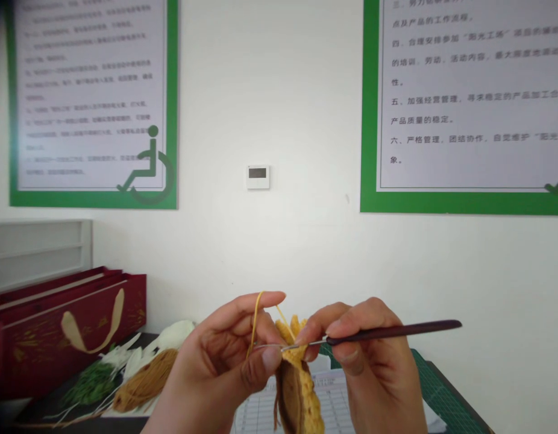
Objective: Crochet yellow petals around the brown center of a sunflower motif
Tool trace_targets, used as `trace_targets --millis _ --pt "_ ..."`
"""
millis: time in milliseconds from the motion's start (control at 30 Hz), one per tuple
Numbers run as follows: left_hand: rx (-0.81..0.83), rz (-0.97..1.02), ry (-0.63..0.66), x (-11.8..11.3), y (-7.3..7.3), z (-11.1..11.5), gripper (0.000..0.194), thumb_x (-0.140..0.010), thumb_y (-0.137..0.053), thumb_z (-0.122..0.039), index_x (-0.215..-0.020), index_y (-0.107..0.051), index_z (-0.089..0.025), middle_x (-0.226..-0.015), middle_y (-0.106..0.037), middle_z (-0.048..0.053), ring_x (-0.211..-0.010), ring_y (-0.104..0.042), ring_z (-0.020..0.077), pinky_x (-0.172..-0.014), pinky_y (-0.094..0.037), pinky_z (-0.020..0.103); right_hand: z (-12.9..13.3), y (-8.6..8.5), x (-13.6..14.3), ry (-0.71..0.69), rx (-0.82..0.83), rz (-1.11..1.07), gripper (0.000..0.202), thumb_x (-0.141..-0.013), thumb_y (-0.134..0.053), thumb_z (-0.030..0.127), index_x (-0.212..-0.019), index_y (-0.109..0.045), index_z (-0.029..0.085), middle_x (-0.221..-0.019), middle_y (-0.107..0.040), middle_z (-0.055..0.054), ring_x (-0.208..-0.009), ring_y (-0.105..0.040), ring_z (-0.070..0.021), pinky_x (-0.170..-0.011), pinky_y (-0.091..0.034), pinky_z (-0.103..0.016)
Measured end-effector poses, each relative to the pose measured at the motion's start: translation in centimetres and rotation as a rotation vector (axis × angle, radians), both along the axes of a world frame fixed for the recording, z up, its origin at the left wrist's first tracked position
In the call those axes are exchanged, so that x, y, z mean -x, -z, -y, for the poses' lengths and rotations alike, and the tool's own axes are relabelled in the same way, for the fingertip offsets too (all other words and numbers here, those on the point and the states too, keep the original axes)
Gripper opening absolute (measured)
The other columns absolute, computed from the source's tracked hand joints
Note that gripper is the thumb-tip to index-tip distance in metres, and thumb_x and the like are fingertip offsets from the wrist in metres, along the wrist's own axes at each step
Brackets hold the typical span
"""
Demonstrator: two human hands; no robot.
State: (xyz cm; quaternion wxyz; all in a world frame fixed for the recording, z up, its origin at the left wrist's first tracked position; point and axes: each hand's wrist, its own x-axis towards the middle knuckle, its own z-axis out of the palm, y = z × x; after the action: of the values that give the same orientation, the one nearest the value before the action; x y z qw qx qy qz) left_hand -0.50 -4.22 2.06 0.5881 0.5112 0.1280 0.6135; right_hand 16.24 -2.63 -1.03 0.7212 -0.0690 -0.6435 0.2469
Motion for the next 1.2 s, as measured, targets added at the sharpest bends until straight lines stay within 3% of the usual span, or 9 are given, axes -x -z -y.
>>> trace_targets --millis 233,533,733,833,933,1033,1067,1133,1200 --pt "0.004 -0.022 -0.028 0.1 0.0 0.1 0.036 -0.069 -0.096 -0.022 -0.103 -0.083 -0.022 -0.068 -0.071 -0.002 -0.062 -0.058 0.0071 -0.06 -0.042 0.018 0.4 -0.3 -0.2 0.052 -0.056 0.067 0.005 -0.103 -0.058 0.032 -0.105 -0.063 0.03 -0.092 -0.078 -0.001 -0.081 -0.073 -0.0135 -0.072 -0.062 -0.025" --pt "-0.008 -0.062 -0.12 0.1 -0.2 0.5 0.033 -0.073 -0.092 -0.016 -0.104 -0.082 -0.019 -0.066 -0.068 -0.003 -0.059 -0.053 0.0065 -0.055 -0.037 0.018 1.4 -1.0 0.6 0.284 -0.202 0.073 0.006 -0.101 -0.062 0.026 -0.103 -0.067 0.026 -0.085 -0.077 0.0 -0.079 -0.076 -0.0148 -0.07 -0.063 -0.025" --pt "-0.027 -0.085 -0.158 0.1 0.1 0.3 0.032 -0.076 -0.085 -0.012 -0.107 -0.08 -0.018 -0.07 -0.07 0.0 -0.065 -0.059 0.0108 -0.06 -0.043 0.021 1.4 -1.2 -0.4 0.423 -0.328 0.2 0.013 -0.1 -0.061 0.019 -0.11 -0.067 0.025 -0.097 -0.08 -0.005 -0.084 -0.076 -0.0171 -0.068 -0.062 -0.029" --pt "-0.059 -0.086 -0.142 0.1 0.4 0.0 0.034 -0.079 -0.084 -0.012 -0.111 -0.079 -0.019 -0.075 -0.071 0.001 -0.07 -0.062 0.0129 -0.065 -0.048 0.023 1.7 -2.0 -0.9 0.524 -0.505 0.398 0.025 -0.092 -0.064 0.008 -0.113 -0.066 0.022 -0.1 -0.081 -0.007 -0.082 -0.076 -0.0184 -0.064 -0.064 -0.031" --pt "-0.066 -0.065 -0.089 0.0 0.5 -0.2 0.037 -0.077 -0.086 -0.012 -0.112 -0.079 -0.022 -0.079 -0.071 0.0 -0.068 -0.062 0.0108 -0.063 -0.047 0.021 2.2 -2.7 -0.2 0.7 -0.632 0.517 0.026 -0.081 -0.065 0.0 -0.094 -0.067 0.022 -0.087 -0.082 -0.005 -0.066 -0.073 -0.0157 -0.055 -0.061 -0.027" --pt "-0.032 -0.025 -0.043 -0.2 0.4 -0.2 0.036 -0.074 -0.09 -0.013 -0.108 -0.08 -0.023 -0.078 -0.071 0.0 -0.067 -0.062 0.0097 -0.061 -0.047 0.02 2.5 -2.8 0.5 0.903 -0.699 0.304 0.026 -0.086 -0.052 0.0 -0.085 -0.064 0.023 -0.077 -0.08 -0.006 -0.063 -0.071 -0.0176 -0.055 -0.06 -0.031" --pt "-0.02 -0.013 -0.04 -0.2 0.3 -0.1 0.035 -0.073 -0.092 -0.014 -0.106 -0.081 -0.022 -0.076 -0.071 -0.001 -0.066 -0.062 0.0093 -0.06 -0.046 0.019 2.5 -2.7 0.4 0.929 -0.7 0.324 0.027 -0.086 -0.052 0.0 -0.084 -0.065 0.024 -0.077 -0.08 -0.006 -0.063 -0.072 -0.0175 -0.056 -0.061 -0.031" --pt "0.011 0.004 -0.039 -0.4 0.2 -0.1 0.036 -0.07 -0.094 -0.015 -0.103 -0.082 -0.022 -0.073 -0.07 -0.001 -0.062 -0.059 0.0073 -0.055 -0.043 0.017 2.3 -2.5 -0.1 0.862 -0.701 0.562 0.03 -0.081 -0.06 0.0 -0.095 -0.069 0.024 -0.088 -0.083 -0.005 -0.07 -0.075 -0.0178 -0.061 -0.065 -0.03" --pt "0.052 0.02 -0.017 -0.5 0.1 0.0 0.039 -0.066 -0.097 -0.017 -0.102 -0.083 -0.022 -0.072 -0.07 -0.001 -0.058 -0.056 0.0055 -0.051 -0.039 0.015 1.9 -2.2 -0.8 0.835 -0.687 0.567 0.042 -0.075 -0.068 -0.002 -0.107 -0.07 0.025 -0.095 -0.082 -0.006 -0.077 -0.077 -0.0183 -0.064 -0.067 -0.028"
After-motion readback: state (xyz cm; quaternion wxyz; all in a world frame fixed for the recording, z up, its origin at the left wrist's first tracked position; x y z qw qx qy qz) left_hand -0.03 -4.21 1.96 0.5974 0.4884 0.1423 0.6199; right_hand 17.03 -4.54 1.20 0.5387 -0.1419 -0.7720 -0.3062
